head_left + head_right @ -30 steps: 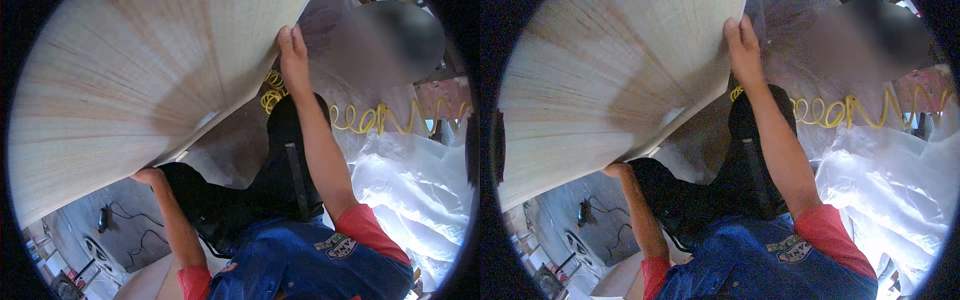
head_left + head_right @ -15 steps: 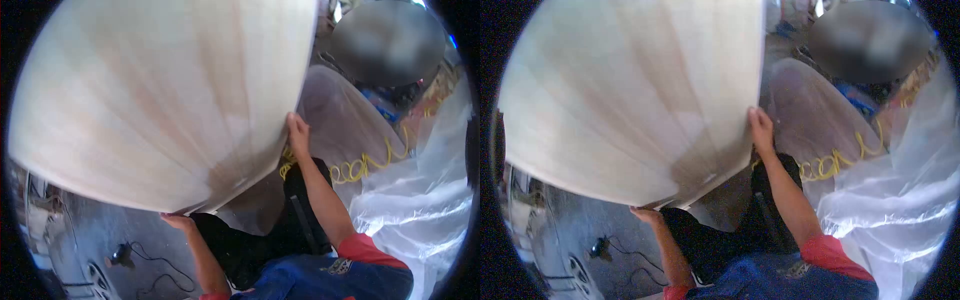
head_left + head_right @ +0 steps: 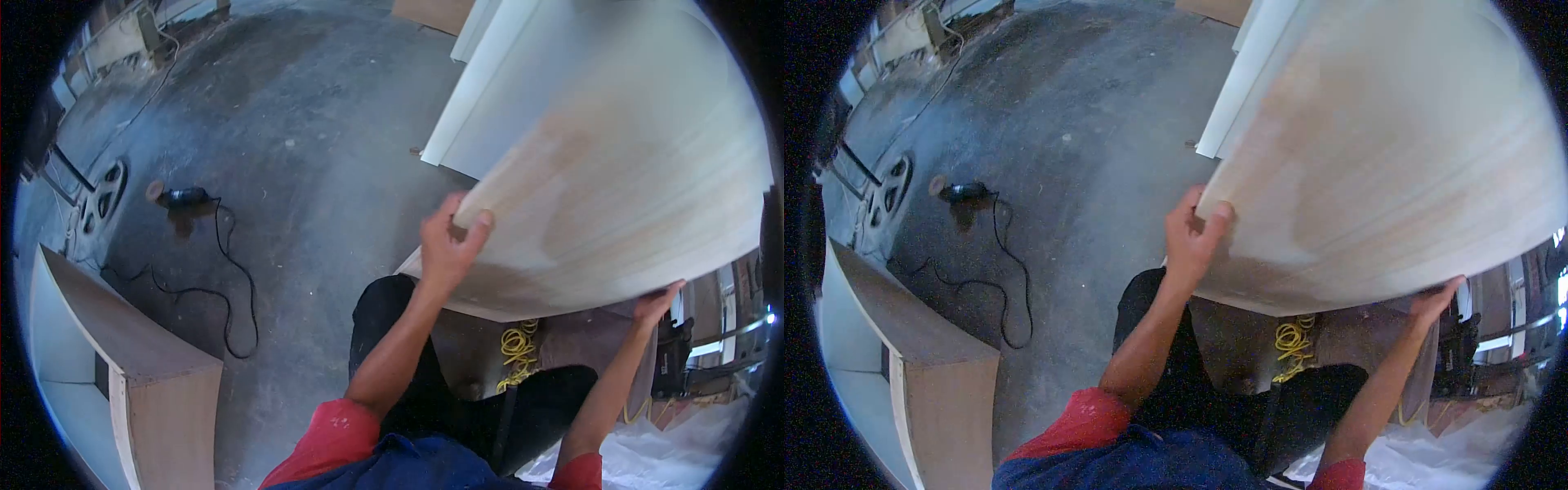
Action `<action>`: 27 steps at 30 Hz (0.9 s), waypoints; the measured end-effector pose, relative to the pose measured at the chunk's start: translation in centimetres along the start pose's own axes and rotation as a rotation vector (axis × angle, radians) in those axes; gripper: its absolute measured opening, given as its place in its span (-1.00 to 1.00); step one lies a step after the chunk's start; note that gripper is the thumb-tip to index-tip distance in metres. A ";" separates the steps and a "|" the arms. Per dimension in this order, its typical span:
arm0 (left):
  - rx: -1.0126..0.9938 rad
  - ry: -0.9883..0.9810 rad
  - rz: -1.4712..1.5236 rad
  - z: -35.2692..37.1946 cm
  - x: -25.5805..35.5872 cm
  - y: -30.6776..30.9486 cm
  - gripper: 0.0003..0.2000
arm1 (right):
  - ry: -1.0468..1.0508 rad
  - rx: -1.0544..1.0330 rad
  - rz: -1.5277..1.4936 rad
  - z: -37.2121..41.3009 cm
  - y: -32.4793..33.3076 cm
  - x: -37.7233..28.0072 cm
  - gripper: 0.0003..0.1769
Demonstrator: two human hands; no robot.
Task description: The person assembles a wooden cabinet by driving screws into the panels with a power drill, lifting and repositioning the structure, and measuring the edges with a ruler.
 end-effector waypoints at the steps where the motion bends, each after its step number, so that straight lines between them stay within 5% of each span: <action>1: 0.014 -0.062 -0.011 0.4 -0.5 -0.2 -0.73 | 0.027 -0.023 0.008 -0.2 0.3 -0.3 -0.08; 9: 0.139 -0.287 -0.286 0.6 1.4 0.2 -0.69 | 0.081 -0.058 0.079 -3.5 4.0 2.9 -0.12; 11: -0.039 -0.013 -0.152 0.3 -1.4 0.0 -0.62 | 0.039 -0.055 0.008 -2.4 1.7 2.0 -0.12; 14: 0.075 -0.157 -0.105 0.0 -1.4 0.1 -0.60 | 0.054 -0.060 -0.025 -1.0 -0.1 0.7 -0.12; 19: 0.100 -0.128 -0.029 -0.8 1.2 1.0 -0.65 | 0.040 -0.055 -0.008 -1.3 -1.1 0.2 -0.10; 25: 0.378 -0.183 -0.245 -5.4 3.4 9.1 -0.52 | 0.057 -0.056 -0.025 3.4 -7.0 -0.4 -0.19; 27: 0.373 -0.068 -0.200 -7.4 3.8 12.1 -0.52 | 0.063 -0.078 -0.009 5.3 -9.2 -0.6 -0.17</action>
Point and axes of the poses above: each hand's wrist, its own z-axis away from the middle knuckle, its own y-axis out of the back of the hand, x = y × z, the point moved 6 cm from there along -z, towards the middle knuckle, and after that the axes turned 15 degrees about y, right-handed, at the moved point
